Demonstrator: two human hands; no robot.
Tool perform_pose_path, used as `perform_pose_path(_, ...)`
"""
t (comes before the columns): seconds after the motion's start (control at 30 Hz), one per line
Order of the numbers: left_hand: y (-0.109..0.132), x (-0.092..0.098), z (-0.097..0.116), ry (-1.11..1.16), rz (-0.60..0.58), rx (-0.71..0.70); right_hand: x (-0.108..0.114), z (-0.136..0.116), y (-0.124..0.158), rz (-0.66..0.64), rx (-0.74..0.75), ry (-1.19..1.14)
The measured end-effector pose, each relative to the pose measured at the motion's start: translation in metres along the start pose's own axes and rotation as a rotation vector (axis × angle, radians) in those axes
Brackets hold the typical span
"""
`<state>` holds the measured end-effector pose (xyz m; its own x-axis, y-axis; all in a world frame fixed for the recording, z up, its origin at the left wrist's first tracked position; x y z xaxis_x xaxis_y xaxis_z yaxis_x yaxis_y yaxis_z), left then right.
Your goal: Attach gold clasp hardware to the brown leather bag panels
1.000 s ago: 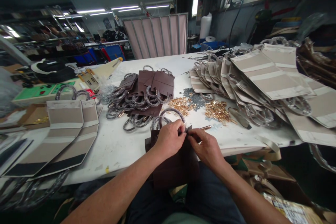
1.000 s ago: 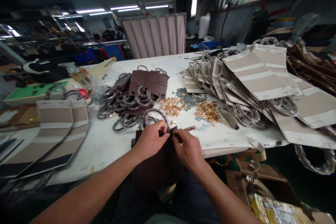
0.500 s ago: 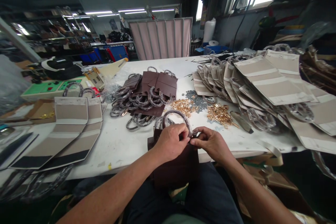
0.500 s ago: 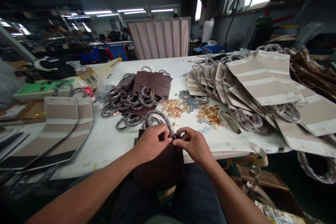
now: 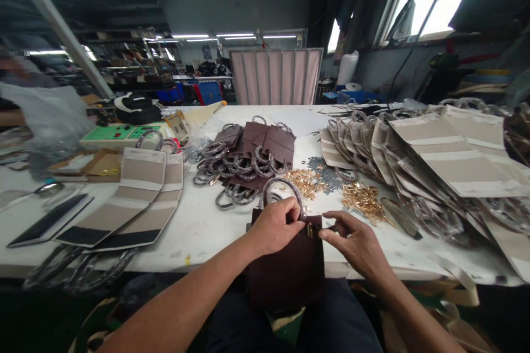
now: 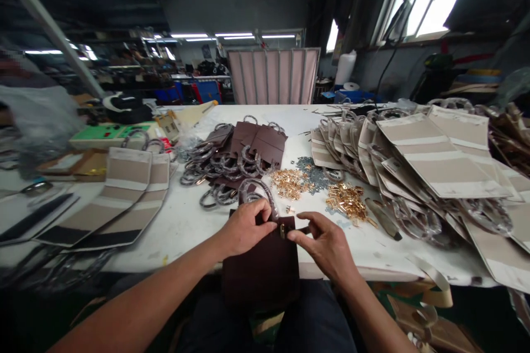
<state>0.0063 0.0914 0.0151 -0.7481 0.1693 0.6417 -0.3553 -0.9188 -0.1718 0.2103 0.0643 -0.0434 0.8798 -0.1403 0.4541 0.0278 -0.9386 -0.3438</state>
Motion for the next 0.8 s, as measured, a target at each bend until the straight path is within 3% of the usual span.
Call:
perform_pose_path(0.07,0.006,0.018,-0.004,0.025,0.021,-0.002,-0.005,-0.004,0.005,-0.013,-0.001,-0.041)
perform_pose_path(0.2,0.019,0.058,-0.006,0.044,0.095,-0.009,-0.058,-0.021,0.022,-0.296,-0.059,-0.247)
perform_pose_path(0.27,0.032,0.080,-0.002,0.034,0.181,-0.044,-0.077,-0.038,0.026,-0.331,-0.096,-0.323)
perform_pose_path(0.33,0.055,0.102,0.004,-0.004,0.377,-0.124,-0.087,-0.057,0.023,-0.302,-0.162,-0.382)
perform_pose_path(0.4,0.092,0.115,0.005,-0.060,0.657,-0.181,-0.092,-0.075,0.015,-0.259,-0.244,-0.423)
perform_pose_path(0.47,0.130,0.112,-0.005,-0.075,0.864,-0.134,-0.098,-0.095,0.005,-0.213,-0.292,-0.433)
perform_pose_path(0.5,0.145,0.104,-0.015,-0.049,0.893,-0.080,-0.104,-0.107,0.001,-0.199,-0.287,-0.435)
perform_pose_path(0.63,0.169,0.077,-0.056,0.351,0.653,0.069,-0.156,-0.163,-0.008,-0.280,-0.085,-0.492)
perform_pose_path(0.73,0.175,0.096,-0.074,0.747,0.507,0.149,-0.207,-0.198,-0.001,-0.463,0.112,-0.566)
perform_pose_path(0.8,0.178,0.118,-0.083,0.902,0.474,0.217,-0.235,-0.202,0.003,-0.567,0.086,-0.620)
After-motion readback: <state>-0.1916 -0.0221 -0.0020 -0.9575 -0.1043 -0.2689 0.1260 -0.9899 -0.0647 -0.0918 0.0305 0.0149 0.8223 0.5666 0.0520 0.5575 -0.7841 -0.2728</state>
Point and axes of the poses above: each hand's wrist, its own y-axis away from the middle knuckle, its own x-axis out of the back of the hand, z = x × y, the point moved 7 cm from there along -y, towards the middle knuckle, and after that the axes turned 6 degrees about x, right-handed, at the moved point
